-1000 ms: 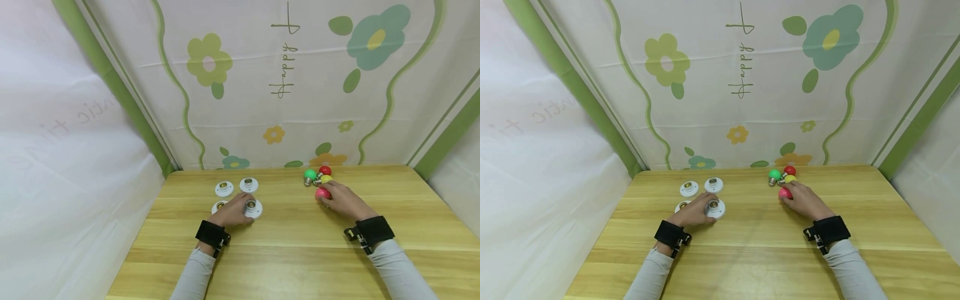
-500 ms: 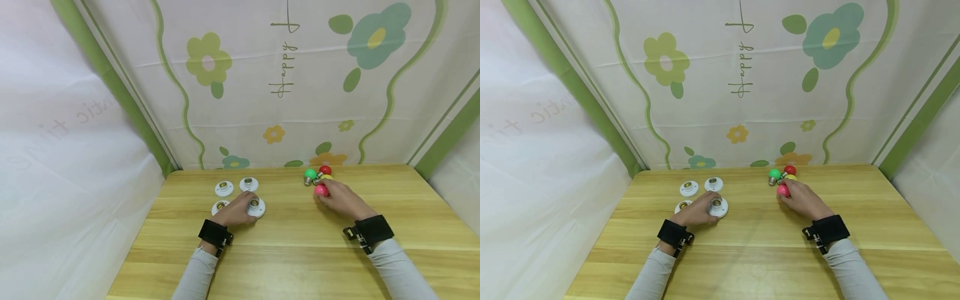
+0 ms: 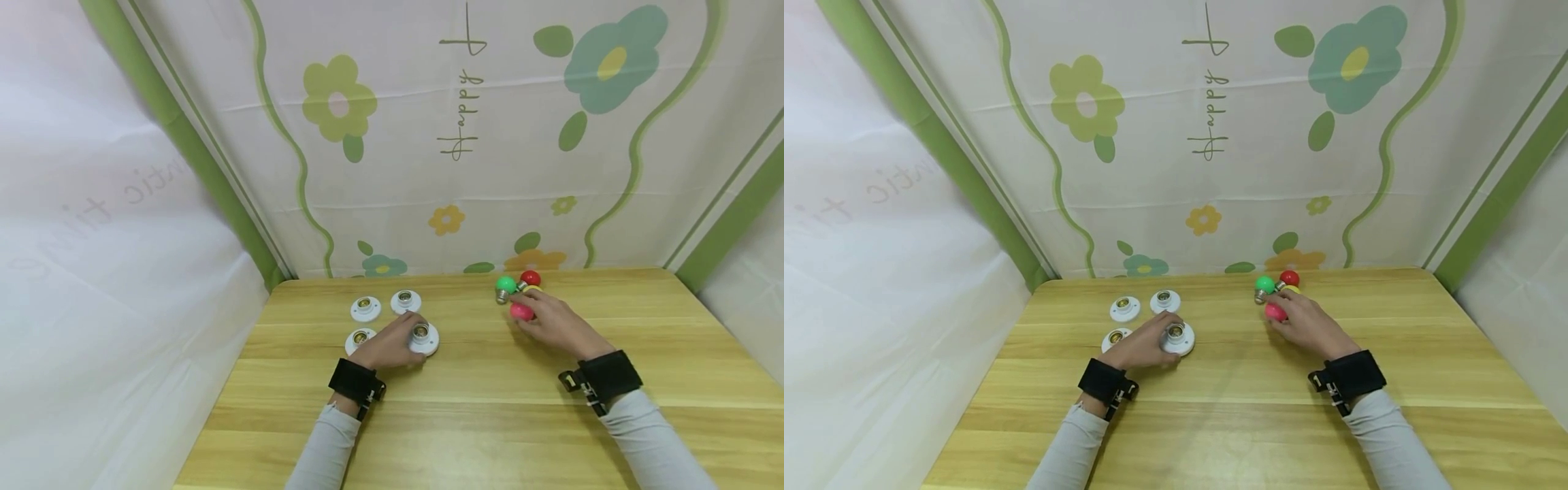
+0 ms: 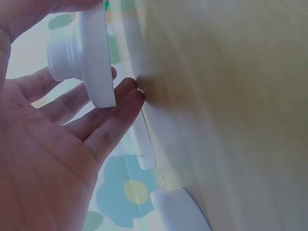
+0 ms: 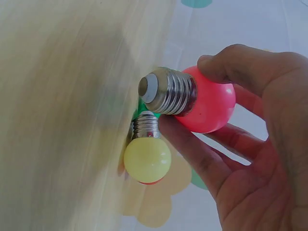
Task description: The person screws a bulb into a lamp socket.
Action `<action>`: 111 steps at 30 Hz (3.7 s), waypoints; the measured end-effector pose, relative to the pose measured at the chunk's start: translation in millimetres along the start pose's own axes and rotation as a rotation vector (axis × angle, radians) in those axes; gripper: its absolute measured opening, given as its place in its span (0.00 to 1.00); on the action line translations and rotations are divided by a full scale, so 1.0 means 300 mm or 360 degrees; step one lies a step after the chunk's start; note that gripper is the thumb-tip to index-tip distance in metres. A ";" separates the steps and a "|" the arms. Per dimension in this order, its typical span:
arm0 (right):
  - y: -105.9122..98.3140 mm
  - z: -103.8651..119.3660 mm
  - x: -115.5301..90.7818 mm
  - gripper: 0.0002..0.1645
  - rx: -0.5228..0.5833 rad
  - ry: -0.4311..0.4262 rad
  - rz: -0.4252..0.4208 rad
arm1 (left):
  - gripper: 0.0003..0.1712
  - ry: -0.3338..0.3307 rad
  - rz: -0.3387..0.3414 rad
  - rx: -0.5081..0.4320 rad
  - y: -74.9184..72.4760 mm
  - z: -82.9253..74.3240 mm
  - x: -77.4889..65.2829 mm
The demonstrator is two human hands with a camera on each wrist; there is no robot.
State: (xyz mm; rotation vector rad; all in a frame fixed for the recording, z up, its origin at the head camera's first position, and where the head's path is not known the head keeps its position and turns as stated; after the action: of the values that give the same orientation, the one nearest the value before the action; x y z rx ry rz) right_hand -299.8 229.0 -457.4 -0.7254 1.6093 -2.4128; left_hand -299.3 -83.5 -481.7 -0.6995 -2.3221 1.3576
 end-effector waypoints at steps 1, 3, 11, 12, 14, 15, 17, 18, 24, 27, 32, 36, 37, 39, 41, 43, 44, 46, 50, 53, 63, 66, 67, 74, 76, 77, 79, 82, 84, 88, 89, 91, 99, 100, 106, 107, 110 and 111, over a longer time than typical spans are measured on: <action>-0.003 0.006 0.001 0.28 -0.0013 -0.0020 -0.0011 | 0.35 -0.0003 -0.0002 -0.0008 -0.001 -0.003 0.000; -0.007 0.014 0.002 0.26 -0.0011 -0.0039 -0.0027 | 0.35 -0.0004 -0.0005 -0.0018 -0.002 -0.007 0.000; -0.030 0.053 0.007 0.28 0.0008 -0.0074 -0.0032 | 0.35 -0.0001 -0.0022 -0.0043 0.001 -0.012 0.006; -0.033 0.058 0.008 0.28 0.0003 -0.0079 -0.0030 | 0.35 -0.0001 -0.0024 -0.0046 0.001 -0.013 0.007; -0.039 0.069 0.008 0.28 0.0003 -0.0089 -0.0033 | 0.35 -0.0001 -0.0030 -0.0056 0.000 -0.016 0.009; -0.043 0.073 0.008 0.28 0.0004 -0.0093 -0.0041 | 0.36 0.0001 -0.0034 -0.0063 0.001 -0.017 0.010; -0.050 0.085 0.009 0.27 0.0008 -0.0106 -0.0057 | 0.36 0.0010 -0.0042 -0.0071 0.000 -0.022 0.013; -0.054 0.090 0.009 0.27 0.0015 -0.0112 -0.0064 | 0.36 0.0014 -0.0046 -0.0079 0.000 -0.024 0.014; -0.070 0.129 0.014 0.28 0.0024 -0.0150 -0.0097 | 0.36 0.0032 -0.0054 -0.0126 0.001 -0.038 0.023; -0.079 0.154 0.017 0.28 0.0002 -0.0191 -0.0134 | 0.36 0.0040 -0.0056 -0.0137 0.002 -0.045 0.029; -0.085 0.201 0.021 0.29 -0.0007 -0.0255 -0.0144 | 0.36 0.0066 -0.0072 -0.0138 0.001 -0.063 0.042; -0.086 0.236 0.025 0.30 -0.0009 -0.0297 -0.0136 | 0.37 0.0068 -0.0055 -0.0147 0.004 -0.074 0.049; -0.088 0.245 0.027 0.30 -0.0009 -0.0306 -0.0140 | 0.37 0.0070 -0.0053 -0.0148 0.004 -0.077 0.051; -0.092 0.262 0.031 0.30 -0.0015 -0.0326 -0.0158 | 0.38 0.0070 -0.0053 -0.0153 0.003 -0.081 0.054; -0.096 0.279 0.034 0.30 -0.0024 -0.0344 -0.0172 | 0.38 0.0071 -0.0059 -0.0158 0.000 -0.085 0.057; -0.101 0.294 0.036 0.30 -0.0021 -0.0363 -0.0185 | 0.38 0.0079 -0.0063 -0.0154 -0.002 -0.090 0.060; -0.102 0.301 0.036 0.30 -0.0023 -0.0373 -0.0187 | 0.38 0.0083 -0.0064 -0.0155 -0.001 -0.093 0.061; -0.102 0.313 0.038 0.29 -0.0019 -0.0391 -0.0187 | 0.37 0.0094 -0.0069 -0.0165 0.000 -0.099 0.064; -0.101 0.331 0.041 0.29 -0.0005 -0.0428 -0.0188 | 0.37 0.0115 -0.0083 -0.0176 0.004 -0.112 0.071; -0.099 0.343 0.044 0.29 -0.0006 -0.0458 -0.0198 | 0.38 0.0141 -0.0095 -0.0145 0.010 -0.119 0.077; -0.112 0.402 0.043 0.30 0.0011 -0.0558 -0.0224 | 0.38 0.0212 -0.0103 -0.0090 0.019 -0.146 0.088; -0.116 0.413 0.047 0.31 0.0013 -0.0560 -0.0219 | 0.37 0.0230 -0.0099 -0.0129 0.020 -0.157 0.091; -0.117 0.417 0.048 0.31 0.0011 -0.0560 -0.0217 | 0.37 0.0239 -0.0098 -0.0146 0.021 -0.161 0.092; -0.116 0.430 0.053 0.31 0.0017 -0.0551 -0.0183 | 0.39 0.0288 -0.0093 -0.0235 0.023 -0.180 0.101; -0.112 0.431 0.054 0.31 0.0017 -0.0553 -0.0180 | 0.40 0.0278 -0.0092 -0.0248 0.021 -0.179 0.102; -0.111 0.432 0.055 0.31 0.0021 -0.0556 -0.0182 | 0.41 0.0269 -0.0091 -0.0252 0.021 -0.178 0.103; -0.108 0.432 0.056 0.31 0.0026 -0.0563 -0.0193 | 0.42 0.0252 -0.0092 -0.0254 0.019 -0.175 0.105; -0.106 0.431 0.058 0.31 0.0039 -0.0570 -0.0211 | 0.42 0.0252 -0.0090 -0.0241 0.018 -0.177 0.109; -0.105 0.428 0.060 0.31 0.0044 -0.0569 -0.0221 | 0.43 0.0261 -0.0091 -0.0243 0.017 -0.182 0.113; -0.097 0.429 0.066 0.30 0.0046 -0.0575 -0.0224 | 0.44 0.0297 -0.0103 -0.0273 0.013 -0.191 0.118; -0.095 0.428 0.067 0.30 0.0047 -0.0572 -0.0223 | 0.44 0.0305 -0.0108 -0.0283 0.012 -0.194 0.119; -0.093 0.427 0.069 0.30 0.0051 -0.0562 -0.0217 | 0.45 0.0312 -0.0115 -0.0289 0.011 -0.200 0.123; -0.084 0.419 0.066 0.30 0.0061 -0.0512 -0.0156 | 0.48 0.0291 -0.0124 -0.0306 0.014 -0.211 0.125; -0.085 0.420 0.066 0.30 0.0065 -0.0511 -0.0152 | 0.49 0.0290 -0.0123 -0.0303 0.016 -0.210 0.125; -0.077 0.426 0.067 0.28 0.0058 -0.0517 -0.0125 | 0.50 0.0277 -0.0090 -0.0335 0.018 -0.212 0.117; -0.076 0.426 0.066 0.27 0.0056 -0.0515 -0.0122 | 0.50 0.0275 -0.0082 -0.0337 0.018 -0.214 0.116; -0.077 0.426 0.065 0.27 0.0060 -0.0522 -0.0122 | 0.49 0.0274 -0.0074 -0.0351 0.016 -0.219 0.113; -0.078 0.426 0.064 0.28 0.0059 -0.0524 -0.0126 | 0.49 0.0280 -0.0073 -0.0359 0.015 -0.222 0.112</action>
State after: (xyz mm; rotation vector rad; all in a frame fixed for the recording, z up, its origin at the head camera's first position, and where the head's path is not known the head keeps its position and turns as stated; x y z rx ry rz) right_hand -253.2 125.5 -391.1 -1.1297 1.4252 -2.2197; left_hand -290.1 -15.5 -452.3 -0.7923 -2.3541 0.9809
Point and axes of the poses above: each hand's wrist, its own x-axis towards the middle knuckle, its own y-axis out of the palm, z = x × y, the point moved 5 cm from there along x, towards the middle knuckle, and after that the axes turned 3 degrees about -z, right-handed, at the moved point
